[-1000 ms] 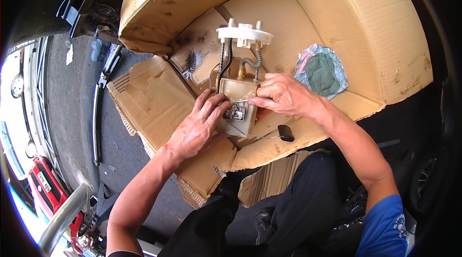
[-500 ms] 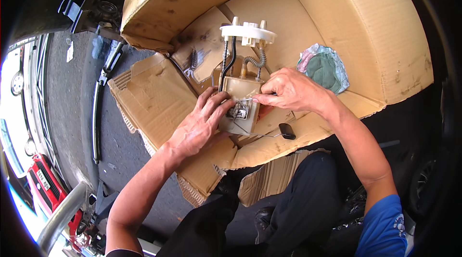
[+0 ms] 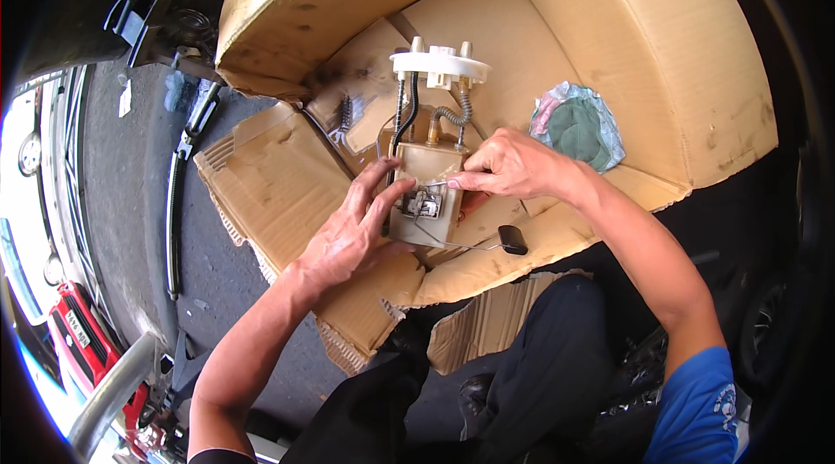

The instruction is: Disassemble a car fuel pump module inside a box to access and inspect internal components.

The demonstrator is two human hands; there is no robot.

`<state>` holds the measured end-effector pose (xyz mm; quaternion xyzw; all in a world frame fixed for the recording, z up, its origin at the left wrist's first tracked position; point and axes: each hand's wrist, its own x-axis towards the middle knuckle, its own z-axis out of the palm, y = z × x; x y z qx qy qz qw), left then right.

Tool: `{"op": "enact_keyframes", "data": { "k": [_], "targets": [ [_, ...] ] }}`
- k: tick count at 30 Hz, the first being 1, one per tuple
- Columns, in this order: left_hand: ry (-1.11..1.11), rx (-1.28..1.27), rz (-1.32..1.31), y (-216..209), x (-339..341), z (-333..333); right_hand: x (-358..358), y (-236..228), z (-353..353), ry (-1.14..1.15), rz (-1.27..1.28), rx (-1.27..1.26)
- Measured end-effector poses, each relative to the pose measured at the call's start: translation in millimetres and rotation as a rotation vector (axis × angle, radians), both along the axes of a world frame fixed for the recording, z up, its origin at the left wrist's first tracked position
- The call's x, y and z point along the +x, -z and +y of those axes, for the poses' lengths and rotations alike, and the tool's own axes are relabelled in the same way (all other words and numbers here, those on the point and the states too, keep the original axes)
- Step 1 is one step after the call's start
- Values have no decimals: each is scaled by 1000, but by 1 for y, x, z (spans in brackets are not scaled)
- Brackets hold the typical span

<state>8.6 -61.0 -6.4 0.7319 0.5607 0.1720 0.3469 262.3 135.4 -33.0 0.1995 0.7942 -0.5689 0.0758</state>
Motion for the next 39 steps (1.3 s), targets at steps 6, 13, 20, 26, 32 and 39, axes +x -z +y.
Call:
{"op": "enact_keyframes", "data": {
  "k": [6,13,20,26,32,39],
  "targets": [
    [-146,112,5,-11,-2,7,9,1,-10,21,33,223],
    [-49,114,102,-5,-4,3,6,-22,-18,74,18,236],
    [92,79,263,-16,-1,1,9,-32,-24,57,127,479],
    [138,113,353,-7,-4,-4,-1,-43,-17,36,101,499],
    [149,111,343,-8,-4,-3,-6,-41,-17,45,62,450],
    [134,94,291,-9,-3,-1,-8,-38,-10,25,68,366]
  ]
}}
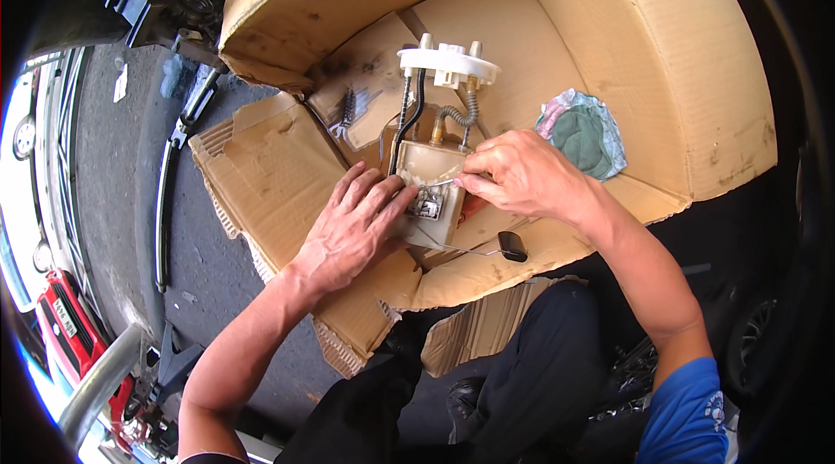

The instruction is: Disassemble a car fuel pump module inside a box to access and inspect internal components.

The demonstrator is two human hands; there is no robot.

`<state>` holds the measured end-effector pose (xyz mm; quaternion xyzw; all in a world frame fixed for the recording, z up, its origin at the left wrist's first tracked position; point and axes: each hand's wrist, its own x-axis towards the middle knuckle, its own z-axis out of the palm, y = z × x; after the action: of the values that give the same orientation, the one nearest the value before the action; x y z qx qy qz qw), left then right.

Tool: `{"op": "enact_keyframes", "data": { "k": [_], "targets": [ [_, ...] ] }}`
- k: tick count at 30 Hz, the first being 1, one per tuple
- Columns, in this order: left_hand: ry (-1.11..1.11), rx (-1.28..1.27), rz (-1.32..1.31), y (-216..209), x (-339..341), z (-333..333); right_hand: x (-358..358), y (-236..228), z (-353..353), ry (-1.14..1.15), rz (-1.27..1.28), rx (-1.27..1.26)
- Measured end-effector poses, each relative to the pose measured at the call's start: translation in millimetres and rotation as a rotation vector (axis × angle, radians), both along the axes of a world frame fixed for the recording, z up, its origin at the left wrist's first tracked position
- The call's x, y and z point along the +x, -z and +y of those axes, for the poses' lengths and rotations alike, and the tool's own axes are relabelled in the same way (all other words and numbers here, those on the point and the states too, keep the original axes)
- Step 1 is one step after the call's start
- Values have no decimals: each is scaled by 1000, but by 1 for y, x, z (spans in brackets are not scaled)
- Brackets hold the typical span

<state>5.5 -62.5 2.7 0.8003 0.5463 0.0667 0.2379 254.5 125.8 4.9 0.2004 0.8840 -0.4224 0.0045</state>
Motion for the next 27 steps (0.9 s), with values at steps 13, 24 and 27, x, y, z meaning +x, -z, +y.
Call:
{"op": "enact_keyframes", "data": {
  "k": [13,24,27],
  "targets": [
    [7,30,39,4,1,-1,-1,9,12,15,-146,-316],
    [-4,12,33,2,0,-2,-5,9,10,-50,-79,-195],
    [-11,20,23,3,2,0,2,24,13,-12,0,-295]
  ]
}}
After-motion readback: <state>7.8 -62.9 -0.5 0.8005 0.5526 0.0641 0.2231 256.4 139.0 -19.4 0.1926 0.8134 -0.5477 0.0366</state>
